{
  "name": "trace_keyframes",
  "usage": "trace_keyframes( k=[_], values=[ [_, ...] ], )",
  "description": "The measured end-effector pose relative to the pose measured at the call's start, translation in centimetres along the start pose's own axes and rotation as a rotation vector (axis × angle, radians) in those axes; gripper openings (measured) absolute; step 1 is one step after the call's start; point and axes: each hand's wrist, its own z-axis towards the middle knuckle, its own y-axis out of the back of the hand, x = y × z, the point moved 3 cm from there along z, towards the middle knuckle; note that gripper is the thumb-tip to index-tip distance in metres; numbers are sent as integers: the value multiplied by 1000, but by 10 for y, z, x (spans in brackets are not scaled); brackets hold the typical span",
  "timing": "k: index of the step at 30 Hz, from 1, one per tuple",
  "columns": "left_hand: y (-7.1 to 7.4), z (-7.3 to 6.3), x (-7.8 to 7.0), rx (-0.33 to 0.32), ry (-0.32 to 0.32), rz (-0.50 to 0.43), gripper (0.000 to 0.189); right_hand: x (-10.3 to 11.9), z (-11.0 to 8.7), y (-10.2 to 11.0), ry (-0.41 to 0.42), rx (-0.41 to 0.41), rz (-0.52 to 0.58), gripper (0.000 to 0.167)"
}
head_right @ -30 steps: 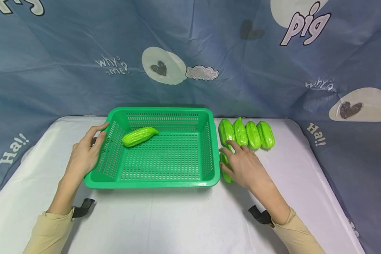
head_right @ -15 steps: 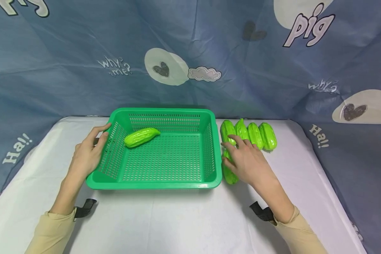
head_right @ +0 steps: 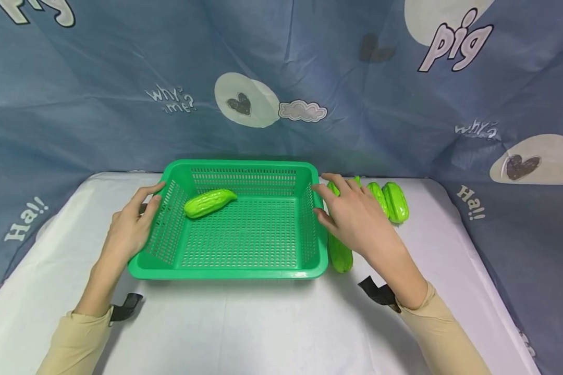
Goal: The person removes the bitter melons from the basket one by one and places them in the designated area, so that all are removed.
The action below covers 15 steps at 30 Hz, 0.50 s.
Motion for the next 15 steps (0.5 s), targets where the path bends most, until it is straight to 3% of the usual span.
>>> trace_keyframes(
  k=[9, 15],
  values=[
    [2, -1, 0, 10, 4, 13, 55, 35, 40, 13, 123, -23, 3, 43],
    [0, 0, 0, 9, 1, 9, 55, 60, 72, 13, 217, 14, 18, 43]
  ],
)
